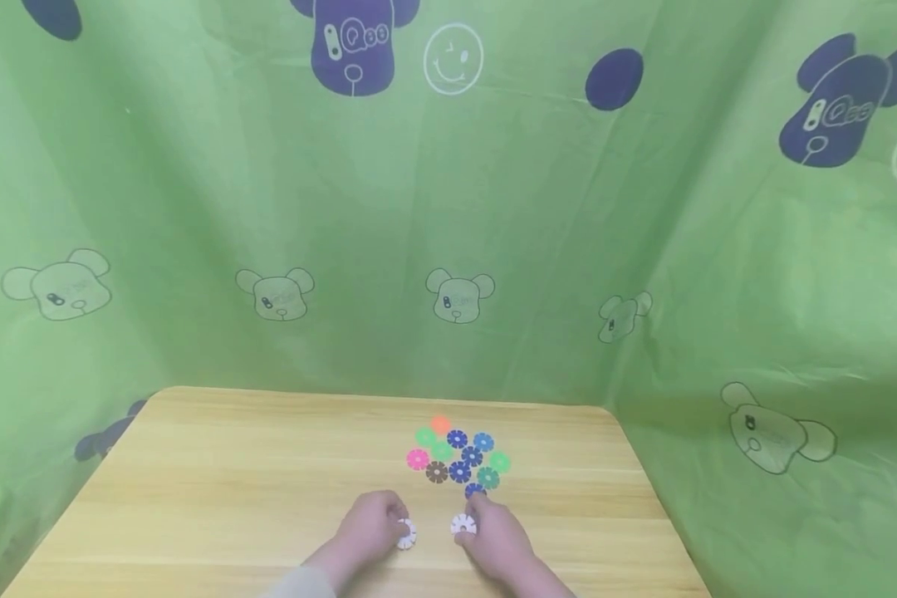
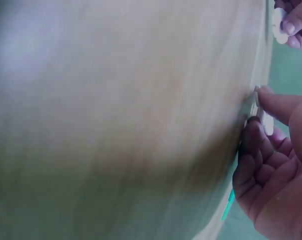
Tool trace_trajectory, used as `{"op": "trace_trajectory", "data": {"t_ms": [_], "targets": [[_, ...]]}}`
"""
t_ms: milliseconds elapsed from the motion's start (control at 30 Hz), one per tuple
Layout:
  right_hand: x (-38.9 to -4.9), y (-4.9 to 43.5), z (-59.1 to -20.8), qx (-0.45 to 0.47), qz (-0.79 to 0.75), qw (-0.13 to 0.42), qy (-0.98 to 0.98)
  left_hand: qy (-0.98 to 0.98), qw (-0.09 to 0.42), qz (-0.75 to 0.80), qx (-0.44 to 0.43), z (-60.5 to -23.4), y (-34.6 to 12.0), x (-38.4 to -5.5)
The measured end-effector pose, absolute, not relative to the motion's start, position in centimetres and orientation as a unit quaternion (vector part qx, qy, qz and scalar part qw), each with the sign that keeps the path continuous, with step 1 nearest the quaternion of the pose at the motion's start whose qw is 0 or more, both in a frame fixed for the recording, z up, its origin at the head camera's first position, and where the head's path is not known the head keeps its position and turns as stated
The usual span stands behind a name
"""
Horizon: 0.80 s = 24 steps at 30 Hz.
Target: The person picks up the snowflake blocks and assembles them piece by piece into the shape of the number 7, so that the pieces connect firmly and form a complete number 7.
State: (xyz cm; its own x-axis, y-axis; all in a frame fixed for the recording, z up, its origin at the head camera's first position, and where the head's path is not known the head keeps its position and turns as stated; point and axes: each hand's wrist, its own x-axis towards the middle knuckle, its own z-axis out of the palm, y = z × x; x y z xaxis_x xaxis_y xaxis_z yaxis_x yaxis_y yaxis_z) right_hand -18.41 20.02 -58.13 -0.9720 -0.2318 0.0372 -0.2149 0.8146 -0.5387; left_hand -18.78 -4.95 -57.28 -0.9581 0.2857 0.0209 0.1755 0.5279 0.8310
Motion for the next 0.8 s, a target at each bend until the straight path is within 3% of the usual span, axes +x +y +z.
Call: {"op": "trace_trajectory", "data": {"t_ms": [300, 800], "targets": [[-17.0, 19.0, -56.6, -0.134, -0.355, 0.013, 0.925, 0.775, 0.100, 0.618, 0.088, -55.6, -6.2, -18.2], [-16.9, 16.8, -53.4, -0.131, -0.476, -0.031, 0.869, 0.758, 0.134, 0.636, 0.055, -53.5, -7.0, -18.1]]}}
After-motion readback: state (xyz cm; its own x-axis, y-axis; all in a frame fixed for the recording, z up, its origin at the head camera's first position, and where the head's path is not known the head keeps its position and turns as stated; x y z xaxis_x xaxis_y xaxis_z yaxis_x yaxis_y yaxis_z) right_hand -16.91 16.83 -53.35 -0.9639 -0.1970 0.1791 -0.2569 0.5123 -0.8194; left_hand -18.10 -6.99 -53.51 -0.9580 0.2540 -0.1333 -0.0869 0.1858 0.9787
